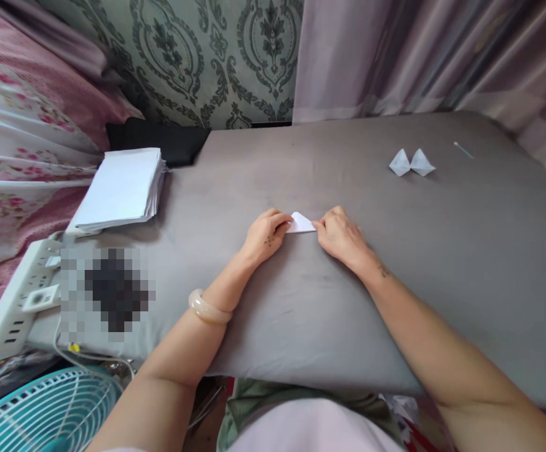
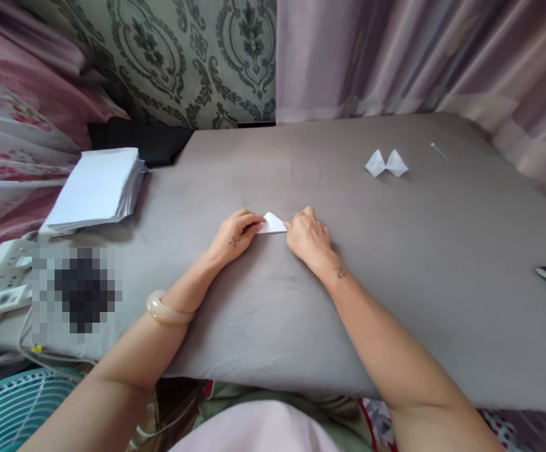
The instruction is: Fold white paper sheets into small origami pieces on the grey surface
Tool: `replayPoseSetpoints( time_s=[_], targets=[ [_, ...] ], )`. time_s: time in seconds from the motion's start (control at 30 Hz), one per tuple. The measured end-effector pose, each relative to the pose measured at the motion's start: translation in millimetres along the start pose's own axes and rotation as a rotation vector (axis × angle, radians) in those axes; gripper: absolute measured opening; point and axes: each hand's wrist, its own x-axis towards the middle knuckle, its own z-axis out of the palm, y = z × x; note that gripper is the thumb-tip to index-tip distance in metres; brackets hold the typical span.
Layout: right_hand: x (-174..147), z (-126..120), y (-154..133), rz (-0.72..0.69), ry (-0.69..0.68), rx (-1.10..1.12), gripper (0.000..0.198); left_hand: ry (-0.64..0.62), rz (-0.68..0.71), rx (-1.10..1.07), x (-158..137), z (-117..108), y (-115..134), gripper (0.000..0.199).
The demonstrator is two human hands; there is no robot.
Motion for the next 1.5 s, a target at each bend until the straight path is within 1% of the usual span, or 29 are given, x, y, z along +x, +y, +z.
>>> replayPoseSetpoints(
  time_s=[0.1, 0.3, 0.37, 0.43, 0.5, 0.57, 0.63, 0.7, 0.8, 0.9, 1.0, 1.1, 1.23, 1.37, 1.5],
  targets=[
    [-4.2, -2.2, -6.6, 0.001, 0.006, -0.045, 0.035, 0.002, -0.032, -0.050, -1.5, -4.8, -1.1, 0.025],
    [-7.8, -4.0, -8.6, -0.001, 0.027, -0.029, 0.032, -0.014, -0.103, -0.049, -5.7, -8.7, -2.0, 0.025],
    [-9.6, -2.2, -8.0, -0.004, 0.055, -0.018, 0.029, -0.012, -0.124, -0.034, -6.8, -10.3, -2.3, 0.024],
    [-10.8, 1.0, -7.2, -0.020, 0.118, -0.002, 0.026, -0.008, -0.142, -0.019, -7.3, -11.5, -2.9, 0.022],
    [-10.4, 4.9, -5.6, -0.118, 0.201, 0.023, 0.022, -0.005, -0.153, -0.007, -6.9, -11.8, -3.8, 0.021],
    [-8.8, 8.5, -3.2, -0.301, 0.249, 0.043, 0.023, -0.002, -0.158, -0.007, -5.8, -11.5, -5.0, 0.019],
    [-7.9, 10.5, -0.6, -0.455, 0.245, 0.049, 0.029, 0.004, -0.171, -0.024, -4.2, -10.9, -6.4, 0.017],
    [-9.8, 10.3, 1.1, -0.515, 0.225, 0.039, 0.032, 0.004, -0.198, -0.047, -2.5, -11.0, -7.9, 0.017],
    [-18.5, 6.8, 0.1, -0.537, 0.209, -0.051, 0.034, -0.031, -0.234, -0.104, -0.5, -14.5, -9.4, 0.021],
    [-29.0, 2.1, -4.1, -0.541, 0.186, -0.201, 0.034, -0.114, -0.234, -0.178, -1.0, -21.6, -10.3, 0.027],
    [-35.8, -1.6, -7.7, -0.561, 0.182, -0.254, 0.036, -0.175, -0.218, -0.208, -4.1, -27.6, -11.4, 0.026],
    [-39.7, -3.4, -9.8, -0.569, 0.178, -0.274, 0.038, -0.147, -0.181, -0.205, -7.9, -28.0, -11.4, 0.026],
    [-44.5, -2.9, -13.2, -0.542, 0.142, -0.335, 0.047, -0.065, -0.159, -0.136, -10.5, -23.5, -7.1, 0.018],
    [-49.3, -0.8, -17.4, -0.526, 0.118, -0.394, 0.053, -0.043, -0.154, -0.100, -11.2, -20.3, -2.4, 0.018],
    [-53.4, 3.1, -21.2, -0.511, 0.151, -0.384, 0.049, -0.026, -0.166, -0.065, -11.6, -17.4, -0.9, 0.018]
  ],
)
